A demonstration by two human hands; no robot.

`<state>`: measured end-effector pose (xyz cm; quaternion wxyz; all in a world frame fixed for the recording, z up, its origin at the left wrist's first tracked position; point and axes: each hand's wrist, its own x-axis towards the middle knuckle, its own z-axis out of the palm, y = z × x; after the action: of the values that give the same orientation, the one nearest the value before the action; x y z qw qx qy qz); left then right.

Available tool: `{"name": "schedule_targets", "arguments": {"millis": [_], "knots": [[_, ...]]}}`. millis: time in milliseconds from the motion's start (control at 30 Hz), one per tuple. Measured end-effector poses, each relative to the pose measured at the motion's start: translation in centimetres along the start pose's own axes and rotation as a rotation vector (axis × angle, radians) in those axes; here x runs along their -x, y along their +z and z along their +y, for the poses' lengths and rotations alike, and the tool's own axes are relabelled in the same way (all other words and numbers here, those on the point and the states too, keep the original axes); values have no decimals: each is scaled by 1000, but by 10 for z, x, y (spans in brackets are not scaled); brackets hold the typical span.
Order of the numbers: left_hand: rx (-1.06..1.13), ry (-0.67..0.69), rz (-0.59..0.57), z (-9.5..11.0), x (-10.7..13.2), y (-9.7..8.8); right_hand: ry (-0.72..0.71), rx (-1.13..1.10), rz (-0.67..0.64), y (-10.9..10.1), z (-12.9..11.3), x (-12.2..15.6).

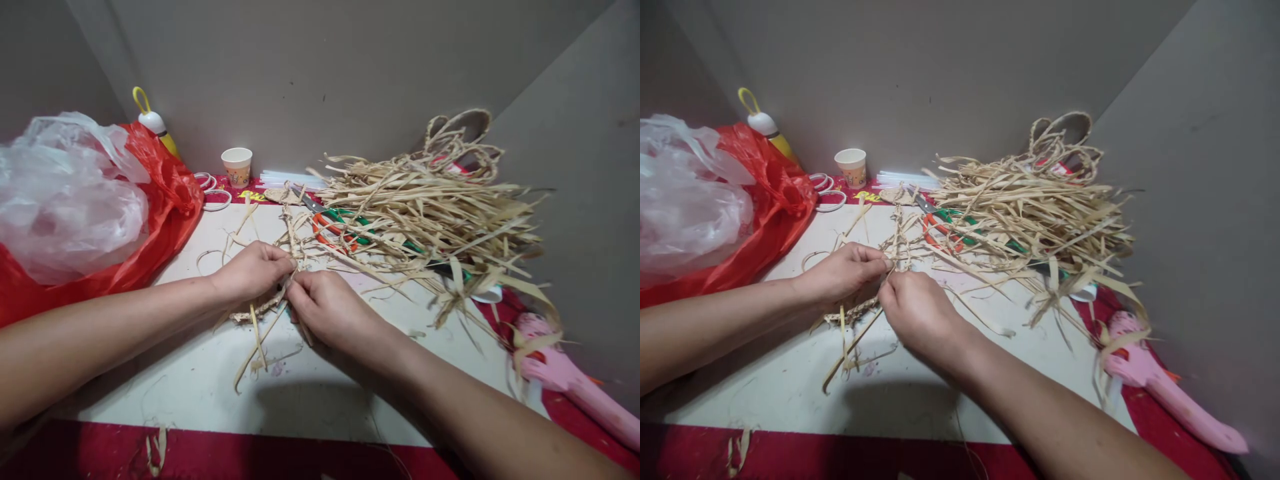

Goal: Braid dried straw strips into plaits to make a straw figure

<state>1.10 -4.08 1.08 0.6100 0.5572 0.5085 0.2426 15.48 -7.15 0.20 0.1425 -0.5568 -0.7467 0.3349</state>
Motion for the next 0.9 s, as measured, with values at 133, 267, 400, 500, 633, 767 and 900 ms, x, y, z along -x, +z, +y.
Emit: {"name": "schedule_targets", "arguments": {"millis": [133, 267, 400, 500, 633, 767, 900], "knots": [[26, -15, 3, 1, 1, 3, -99, 234, 75, -1, -3, 8], [19, -86, -5, 9, 3, -3, -232, 82, -171, -17, -13, 17], [82, -122, -64, 20, 6, -14, -140, -311, 191, -39, -10, 10], [112, -138, -97, 23, 6, -19, -44, -596, 304, -36, 3, -6], [84, -127, -116, 20, 5, -17, 2, -939, -63, -16, 12, -18], [-2, -72, -140, 16, 3, -14, 88, -1142, -288, -11, 10, -18], [-74, -41, -111, 14, 1, -14, 99, -1083, -300, -19, 12, -18]]}}
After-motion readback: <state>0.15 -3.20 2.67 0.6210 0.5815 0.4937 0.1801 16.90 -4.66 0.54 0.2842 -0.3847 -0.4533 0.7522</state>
